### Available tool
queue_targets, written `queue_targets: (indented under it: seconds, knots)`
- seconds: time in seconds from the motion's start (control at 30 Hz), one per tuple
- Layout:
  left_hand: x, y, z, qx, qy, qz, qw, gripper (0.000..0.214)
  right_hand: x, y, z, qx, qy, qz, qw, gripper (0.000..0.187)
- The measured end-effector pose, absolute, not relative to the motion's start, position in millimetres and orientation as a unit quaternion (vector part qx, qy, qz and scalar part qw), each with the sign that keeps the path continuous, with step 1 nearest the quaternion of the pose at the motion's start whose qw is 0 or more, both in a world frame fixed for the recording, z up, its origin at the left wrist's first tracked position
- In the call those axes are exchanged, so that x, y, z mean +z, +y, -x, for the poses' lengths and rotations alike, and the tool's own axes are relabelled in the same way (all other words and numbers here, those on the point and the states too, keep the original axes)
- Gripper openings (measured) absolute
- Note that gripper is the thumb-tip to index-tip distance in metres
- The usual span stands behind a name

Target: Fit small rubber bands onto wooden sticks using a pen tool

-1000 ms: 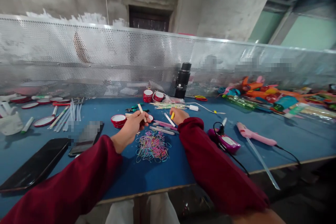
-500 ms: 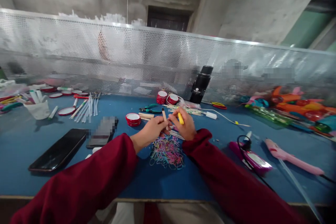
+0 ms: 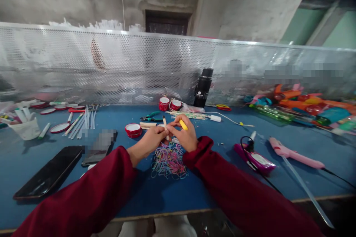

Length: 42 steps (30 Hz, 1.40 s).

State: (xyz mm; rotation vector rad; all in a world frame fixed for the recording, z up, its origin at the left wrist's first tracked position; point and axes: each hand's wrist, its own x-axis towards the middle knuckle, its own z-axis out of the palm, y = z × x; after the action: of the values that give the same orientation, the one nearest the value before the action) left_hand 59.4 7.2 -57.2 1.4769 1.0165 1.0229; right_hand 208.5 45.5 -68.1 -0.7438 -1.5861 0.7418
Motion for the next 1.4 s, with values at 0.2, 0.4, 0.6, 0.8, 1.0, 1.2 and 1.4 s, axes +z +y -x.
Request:
queue_targets:
  seconds: [0.2, 0.4, 0.6, 0.8, 1.0, 1.2, 1.4]
  knots:
    - [-53.1, 4.9, -59.5, 0.457, 0.430, -0.607, 0.487, 0.022, -68.0, 46.8, -206.8, 0.331, -0.662, 0.318, 0.592, 0.035]
    - [-50.9, 3.5, -58.9, 0.459, 0.426, -0.609, 0.487, 0.027, -60.3, 37.6, -207.8, 0.274, -0.693, 0.335, 0.576, 0.033]
    - [-52.1, 2.3, -59.3, 0.437, 0.410, -0.613, 0.515, 0.028, -62.7, 38.9, -209.1, 0.258, -0.703, 0.321, 0.580, 0.030]
    - [-55.6, 4.4, -58.3, 0.435, 0.404, -0.617, 0.517, 0.026, -63.4, 40.5, -208.8, 0.273, -0.700, 0.327, 0.572, 0.031]
    - [-56.6, 4.7, -59.3, 0.437, 0.400, -0.615, 0.521, 0.024, -59.9, 38.6, -208.9, 0.268, -0.709, 0.320, 0.569, 0.027]
    - [-57.2, 4.1, -58.4, 0.413, 0.416, -0.610, 0.533, 0.024, -62.1, 40.4, -209.5, 0.286, -0.705, 0.323, 0.562, 0.028]
    - [-55.0, 1.7, -58.4, 0.423, 0.408, -0.618, 0.522, 0.026, -62.1, 41.5, -210.5, 0.301, -0.702, 0.319, 0.560, 0.028]
